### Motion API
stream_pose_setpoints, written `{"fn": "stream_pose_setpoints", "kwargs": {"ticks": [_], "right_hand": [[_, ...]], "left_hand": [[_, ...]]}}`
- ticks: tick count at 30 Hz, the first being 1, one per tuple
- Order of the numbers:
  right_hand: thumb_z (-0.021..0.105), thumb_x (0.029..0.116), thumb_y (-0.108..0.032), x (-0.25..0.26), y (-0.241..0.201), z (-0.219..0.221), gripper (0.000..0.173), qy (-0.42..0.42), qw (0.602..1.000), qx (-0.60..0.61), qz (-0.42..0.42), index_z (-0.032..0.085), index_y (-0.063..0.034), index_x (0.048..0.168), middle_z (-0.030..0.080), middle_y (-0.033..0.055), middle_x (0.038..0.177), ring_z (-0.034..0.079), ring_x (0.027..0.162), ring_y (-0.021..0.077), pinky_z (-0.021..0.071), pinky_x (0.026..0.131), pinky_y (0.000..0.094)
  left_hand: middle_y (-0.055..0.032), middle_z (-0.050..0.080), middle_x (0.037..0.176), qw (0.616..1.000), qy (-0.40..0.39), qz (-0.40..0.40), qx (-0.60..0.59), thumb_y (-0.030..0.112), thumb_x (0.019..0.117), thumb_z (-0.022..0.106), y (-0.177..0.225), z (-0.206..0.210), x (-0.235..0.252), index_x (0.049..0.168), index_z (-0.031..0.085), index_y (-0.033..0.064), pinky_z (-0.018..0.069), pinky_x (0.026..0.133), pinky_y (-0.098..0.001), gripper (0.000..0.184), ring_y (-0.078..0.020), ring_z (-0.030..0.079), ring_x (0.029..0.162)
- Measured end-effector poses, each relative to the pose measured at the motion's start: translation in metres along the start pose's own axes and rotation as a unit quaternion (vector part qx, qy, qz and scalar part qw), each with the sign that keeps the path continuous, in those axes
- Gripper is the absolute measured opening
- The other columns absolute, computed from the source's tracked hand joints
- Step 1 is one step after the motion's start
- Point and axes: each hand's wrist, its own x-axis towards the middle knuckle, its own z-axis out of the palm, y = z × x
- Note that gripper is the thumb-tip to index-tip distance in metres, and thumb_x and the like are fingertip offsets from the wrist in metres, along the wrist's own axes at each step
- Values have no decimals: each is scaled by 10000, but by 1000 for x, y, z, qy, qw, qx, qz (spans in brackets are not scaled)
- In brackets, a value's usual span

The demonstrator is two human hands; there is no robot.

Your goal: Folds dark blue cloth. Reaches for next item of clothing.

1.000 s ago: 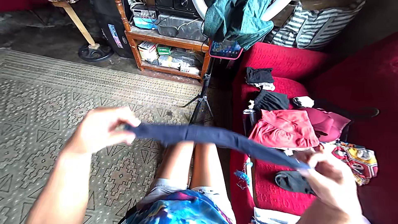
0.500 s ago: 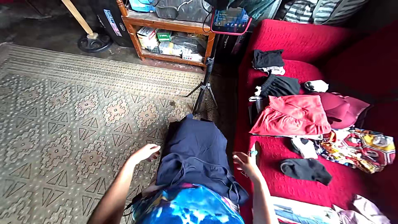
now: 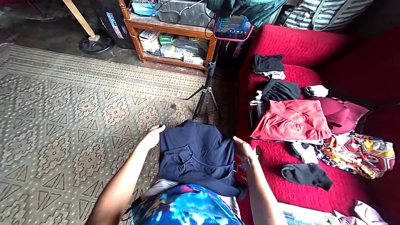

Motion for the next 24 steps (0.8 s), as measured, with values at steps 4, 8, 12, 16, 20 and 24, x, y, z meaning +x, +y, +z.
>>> {"fn": "stream_pose_setpoints", "kwargs": {"ticks": [4, 8, 12, 16, 20, 24], "right_hand": [[380, 1107, -217, -17, -101, 17, 244, 23, 993, -11, -112, 565, -63, 1067, 675, 24, 815, 680, 741, 128, 595, 712, 331], [390, 1103, -246, -43, -174, 23, 224, -17, 961, 8, -275, 602, -179, 1077, 693, -67, 890, 683, 803, 61, 599, 756, 287], [468, 1088, -255, -53, -193, 41, 115, 10, 936, -85, -341, 564, -200, 1054, 670, -100, 882, 674, 761, 25, 602, 702, 252], [519, 1075, -247, -62, -201, 40, 124, 19, 929, -128, -346, 596, -194, 994, 641, -104, 789, 609, 619, -11, 551, 584, 186], [340, 1117, -349, -54, -201, 27, 315, -42, 943, -1, -331, 626, -224, 1075, 683, -104, 832, 660, 711, 13, 587, 682, 228], [256, 1107, -441, -31, -175, 28, 488, -77, 976, -109, -172, 630, -145, 1006, 702, -24, 774, 678, 683, 100, 588, 632, 315]], "left_hand": [[-92, 661, 1128, 992, 21, 110, 54, 215, 1086, 485, 98, 5, 5, 1352, 524, 17, 562, 869, -363, 334, -124, 653, 960], [31, 690, 990, 957, 25, 287, -47, 214, 1099, 431, 182, 9, -17, 1180, 577, 96, 591, 852, -326, 204, -70, 685, 911], [3, 717, 1015, 953, -28, 296, 59, 287, 1100, 417, 189, 26, -32, 1149, 626, 45, 595, 887, -350, 323, -87, 698, 956], [37, 723, 903, 961, -18, 263, 79, 227, 1088, 471, 194, 22, -39, 1066, 632, 75, 615, 764, -289, 222, -53, 708, 818], [-8, 725, 1032, 971, -15, 213, -111, 446, 1117, 226, 199, 15, -36, 1187, 599, 118, 589, 877, -358, 501, -123, 702, 980], [-11, 715, 1112, 991, -101, 90, 2, 495, 1083, 363, 155, 19, -35, 1331, 571, 173, 596, 859, -378, 457, -124, 694, 996]]}}
